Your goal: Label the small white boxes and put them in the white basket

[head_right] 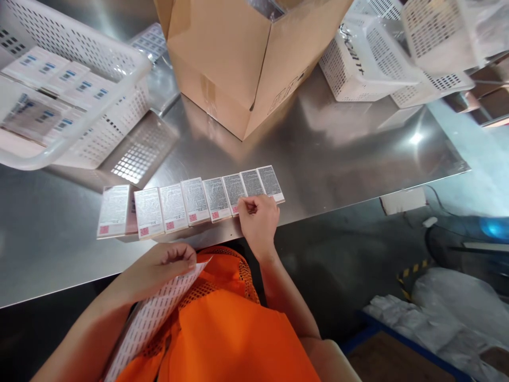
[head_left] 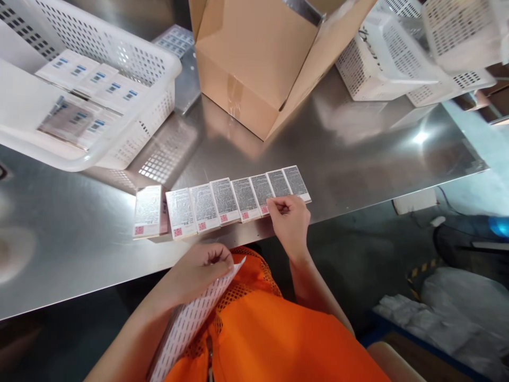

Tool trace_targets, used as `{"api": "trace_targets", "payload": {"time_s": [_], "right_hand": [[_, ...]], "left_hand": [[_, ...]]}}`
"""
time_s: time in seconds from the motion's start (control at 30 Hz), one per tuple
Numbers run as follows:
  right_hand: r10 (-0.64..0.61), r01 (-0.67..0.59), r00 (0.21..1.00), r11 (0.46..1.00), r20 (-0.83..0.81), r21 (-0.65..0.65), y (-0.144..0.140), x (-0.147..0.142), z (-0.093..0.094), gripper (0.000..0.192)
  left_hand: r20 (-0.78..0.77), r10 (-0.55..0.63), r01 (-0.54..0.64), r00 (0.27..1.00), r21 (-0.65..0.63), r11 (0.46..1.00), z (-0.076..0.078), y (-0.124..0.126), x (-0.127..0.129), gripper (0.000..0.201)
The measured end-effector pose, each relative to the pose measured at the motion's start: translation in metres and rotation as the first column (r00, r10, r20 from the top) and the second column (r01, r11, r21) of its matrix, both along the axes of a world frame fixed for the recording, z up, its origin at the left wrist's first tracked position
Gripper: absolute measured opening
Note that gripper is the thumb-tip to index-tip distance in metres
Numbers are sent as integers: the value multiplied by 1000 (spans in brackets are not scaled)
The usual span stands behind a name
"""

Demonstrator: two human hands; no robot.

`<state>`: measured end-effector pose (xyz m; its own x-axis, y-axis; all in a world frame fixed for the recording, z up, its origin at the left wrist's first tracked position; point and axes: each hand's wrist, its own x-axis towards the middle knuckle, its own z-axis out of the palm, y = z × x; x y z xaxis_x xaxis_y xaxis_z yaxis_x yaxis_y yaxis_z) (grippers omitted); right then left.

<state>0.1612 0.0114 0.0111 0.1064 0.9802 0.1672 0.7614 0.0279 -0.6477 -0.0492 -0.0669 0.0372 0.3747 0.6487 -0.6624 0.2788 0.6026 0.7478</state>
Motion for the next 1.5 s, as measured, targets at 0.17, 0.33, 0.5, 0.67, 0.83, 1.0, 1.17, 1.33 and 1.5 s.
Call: {"api": "trace_targets", "payload": {"time_s": [0.17, 0.33, 0.5, 0.67, 0.83, 1.0, 1.17, 1.33, 1.5], "right_hand": [[-143, 145, 988, 989, -65, 26, 1, -1, -5, 23], [-217, 239, 934, 970, -283, 48, 0, 5, -9, 55], [318, -281, 886, 947, -337, 155, -29, 7, 17, 43], [695, -810, 538, 583, -477, -65, -43, -3, 28, 18], [505, -753, 597, 622, -624, -217, -44, -14, 20, 8], [369, -723, 636, 593, -678, -355, -47, -15, 24, 9], [316, -706, 642, 600, -699, -378, -47, -16, 28, 7], [344, -737, 590, 598, -730, -314, -45, -18, 30, 9], [479, -771, 533, 615, -698, -167, -44, -20, 28, 1]], "left_hand": [[-4, -3, 3, 1000, 11, 1000, 1, -1, 0, 23], [34, 3, -4, 999, 32, 999, 1, -3, -8, 25], [151, 54, -58, 987, 25, 998, 6, 0, -18, 25], [126, 66, -78, 990, 94, 993, 12, 6, -20, 18], [-123, -58, 88, 991, 258, 962, 27, 10, -25, 20], [-288, -147, 255, 946, 385, 887, 41, 13, -27, 16], [-251, -166, 246, 954, 334, 910, 41, 15, -19, 21], [-171, -182, 230, 968, 319, 920, 34, 15, -18, 18], [24, -134, 123, 991, 266, 956, 23, 12, -21, 14]]}}
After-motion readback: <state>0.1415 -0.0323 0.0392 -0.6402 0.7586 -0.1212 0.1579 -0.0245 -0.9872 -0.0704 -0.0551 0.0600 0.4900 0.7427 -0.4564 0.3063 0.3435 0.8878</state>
